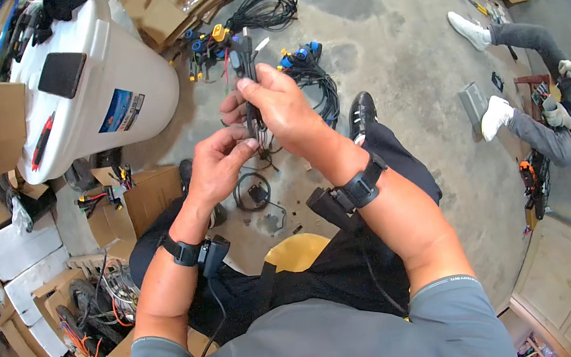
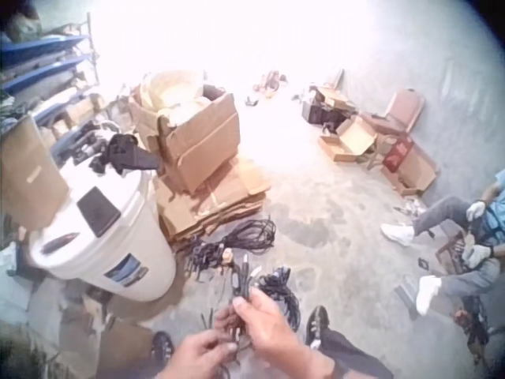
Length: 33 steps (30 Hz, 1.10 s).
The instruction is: Inspecting and sorting various electrical wiring harnesses and connectors for a motorcycle.
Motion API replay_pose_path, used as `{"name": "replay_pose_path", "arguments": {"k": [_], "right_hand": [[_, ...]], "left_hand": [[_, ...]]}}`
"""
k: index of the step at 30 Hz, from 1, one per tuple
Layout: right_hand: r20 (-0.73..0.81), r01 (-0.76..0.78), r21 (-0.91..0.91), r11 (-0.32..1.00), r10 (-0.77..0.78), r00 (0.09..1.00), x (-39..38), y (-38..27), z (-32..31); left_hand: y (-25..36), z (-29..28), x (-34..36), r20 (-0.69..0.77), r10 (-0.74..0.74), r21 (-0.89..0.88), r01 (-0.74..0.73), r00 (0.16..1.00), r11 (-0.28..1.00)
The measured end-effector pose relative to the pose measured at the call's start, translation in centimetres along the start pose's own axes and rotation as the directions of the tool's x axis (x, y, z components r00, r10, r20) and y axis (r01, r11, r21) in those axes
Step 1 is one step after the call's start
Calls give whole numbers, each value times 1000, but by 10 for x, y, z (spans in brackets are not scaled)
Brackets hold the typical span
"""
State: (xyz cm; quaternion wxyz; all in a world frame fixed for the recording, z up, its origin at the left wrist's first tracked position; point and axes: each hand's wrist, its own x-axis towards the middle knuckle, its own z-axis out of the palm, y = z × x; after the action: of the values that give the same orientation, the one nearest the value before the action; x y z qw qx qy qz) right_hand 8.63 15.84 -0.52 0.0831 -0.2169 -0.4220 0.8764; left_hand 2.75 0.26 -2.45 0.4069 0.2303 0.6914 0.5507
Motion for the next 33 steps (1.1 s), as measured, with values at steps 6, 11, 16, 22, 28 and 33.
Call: {"name": "replay_pose_path", "arguments": {"k": [6, 11, 16, 22, 28, 33], "right_hand": [[46, 112, 94, 989, -117, 992, 4, -7, -11], [44, 161, 169, 972, -171, 984, 7, -17, -13], [100, 189, 175, 966, -208, 973, 1, -21, -6], [58, 263, 212, 941, -280, 958, 3, -36, -14], [-75, 288, 312, 905, -279, 957, 3, -50, -19], [-94, 265, 235, 935, -250, 964, -4, -47, -4]], "left_hand": [[4, -5, 4, 62, 25, 313, -43, 998, 949], [7, -4, 4, 68, 81, 375, -100, 994, 922], [-5, 0, 8, 0, -25, 203, 24, 1000, 979], [-14, -6, 9, 41, 336, 439, -319, 941, 840], [-19, -5, 18, -203, 99, 200, -58, 974, 978], [-21, -9, 26, -215, -63, -92, 45, 975, 995]]}}
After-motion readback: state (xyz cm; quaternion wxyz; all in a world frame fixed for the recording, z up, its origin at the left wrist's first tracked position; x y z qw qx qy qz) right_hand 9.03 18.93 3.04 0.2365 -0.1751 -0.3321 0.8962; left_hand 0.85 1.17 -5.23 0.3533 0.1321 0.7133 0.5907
